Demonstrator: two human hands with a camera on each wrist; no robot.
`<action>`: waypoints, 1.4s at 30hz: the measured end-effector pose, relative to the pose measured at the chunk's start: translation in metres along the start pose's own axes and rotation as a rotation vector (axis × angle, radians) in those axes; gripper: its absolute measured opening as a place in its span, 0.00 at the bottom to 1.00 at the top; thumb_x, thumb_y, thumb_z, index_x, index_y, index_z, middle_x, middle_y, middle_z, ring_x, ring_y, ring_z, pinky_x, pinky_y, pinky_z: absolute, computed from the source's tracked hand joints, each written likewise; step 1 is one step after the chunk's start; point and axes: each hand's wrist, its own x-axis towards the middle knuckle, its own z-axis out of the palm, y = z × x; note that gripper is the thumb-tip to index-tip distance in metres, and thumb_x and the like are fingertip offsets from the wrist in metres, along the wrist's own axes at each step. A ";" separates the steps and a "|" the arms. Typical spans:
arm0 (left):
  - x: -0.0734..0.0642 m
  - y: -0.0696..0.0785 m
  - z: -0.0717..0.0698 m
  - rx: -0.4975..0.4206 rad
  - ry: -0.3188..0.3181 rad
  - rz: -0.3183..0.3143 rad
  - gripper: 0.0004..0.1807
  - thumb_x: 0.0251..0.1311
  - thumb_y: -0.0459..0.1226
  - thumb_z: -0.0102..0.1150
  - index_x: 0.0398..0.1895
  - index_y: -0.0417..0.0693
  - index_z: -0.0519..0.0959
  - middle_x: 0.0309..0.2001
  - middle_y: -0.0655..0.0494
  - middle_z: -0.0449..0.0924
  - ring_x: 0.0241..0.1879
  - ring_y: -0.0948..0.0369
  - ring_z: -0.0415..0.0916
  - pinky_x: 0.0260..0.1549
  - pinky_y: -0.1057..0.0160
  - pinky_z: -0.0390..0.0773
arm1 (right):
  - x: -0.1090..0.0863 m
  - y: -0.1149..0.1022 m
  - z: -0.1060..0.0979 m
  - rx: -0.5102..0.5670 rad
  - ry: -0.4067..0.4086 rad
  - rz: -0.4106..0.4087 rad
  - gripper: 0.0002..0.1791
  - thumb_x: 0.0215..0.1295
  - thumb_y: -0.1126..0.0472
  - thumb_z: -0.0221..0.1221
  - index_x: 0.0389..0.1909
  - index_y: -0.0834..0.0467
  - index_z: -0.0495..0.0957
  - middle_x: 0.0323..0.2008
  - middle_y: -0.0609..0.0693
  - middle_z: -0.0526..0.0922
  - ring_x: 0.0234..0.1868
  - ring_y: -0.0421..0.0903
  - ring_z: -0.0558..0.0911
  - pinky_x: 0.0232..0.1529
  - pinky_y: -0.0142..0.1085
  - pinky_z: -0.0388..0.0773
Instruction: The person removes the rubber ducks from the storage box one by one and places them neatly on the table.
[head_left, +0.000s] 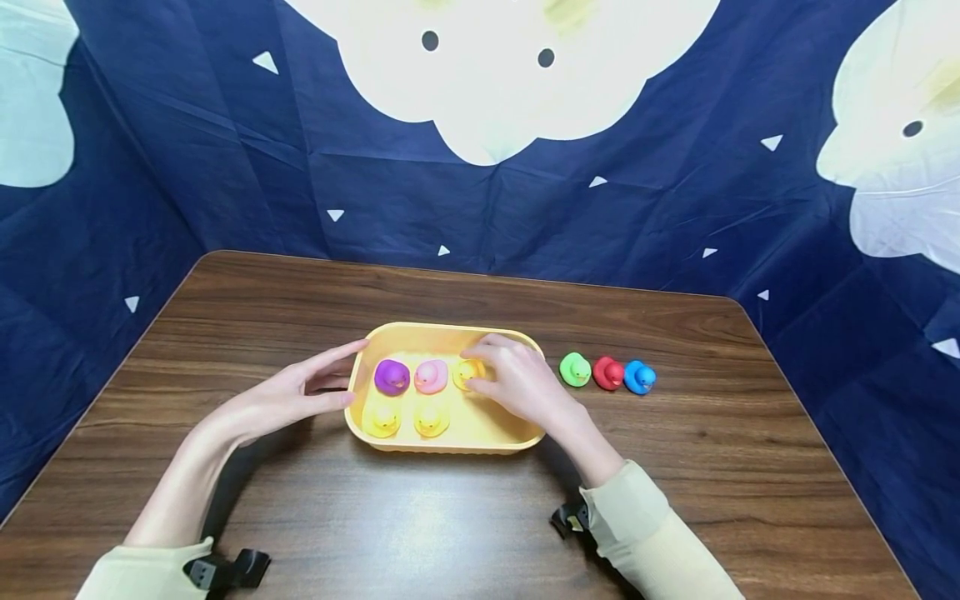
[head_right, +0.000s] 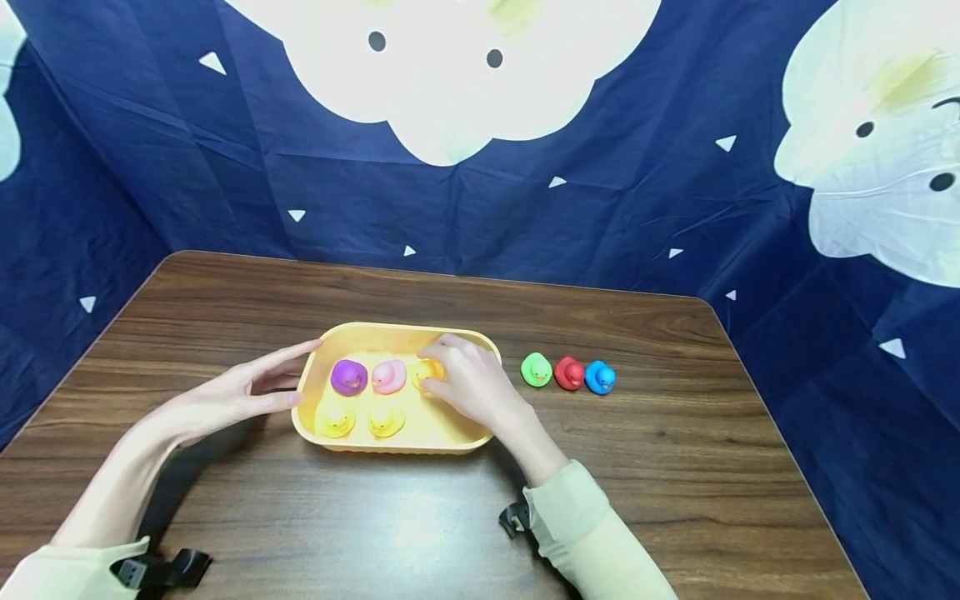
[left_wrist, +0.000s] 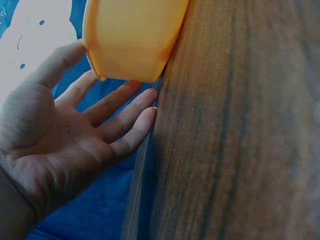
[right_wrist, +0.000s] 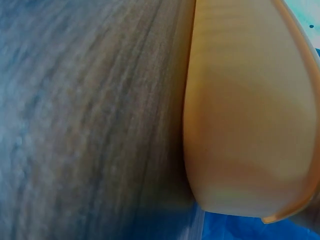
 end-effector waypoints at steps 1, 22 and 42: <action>0.000 0.000 0.000 -0.001 -0.001 0.000 0.41 0.72 0.44 0.60 0.83 0.62 0.53 0.81 0.43 0.55 0.75 0.39 0.64 0.56 0.75 0.71 | 0.000 0.000 0.000 -0.001 0.000 0.001 0.21 0.61 0.52 0.73 0.54 0.51 0.87 0.51 0.48 0.87 0.51 0.44 0.85 0.55 0.42 0.82; 0.000 0.002 0.000 0.012 0.002 -0.010 0.41 0.72 0.44 0.60 0.83 0.61 0.52 0.82 0.43 0.53 0.75 0.39 0.64 0.62 0.63 0.73 | 0.005 -0.003 0.005 -0.008 0.020 0.038 0.22 0.55 0.51 0.77 0.50 0.54 0.87 0.46 0.47 0.88 0.46 0.43 0.85 0.51 0.42 0.83; 0.000 0.002 0.000 -0.020 -0.006 -0.006 0.41 0.72 0.43 0.61 0.83 0.61 0.53 0.82 0.43 0.53 0.76 0.38 0.62 0.56 0.77 0.71 | 0.003 -0.004 0.002 -0.008 0.023 0.012 0.19 0.57 0.55 0.75 0.49 0.54 0.87 0.44 0.47 0.88 0.39 0.41 0.82 0.46 0.39 0.82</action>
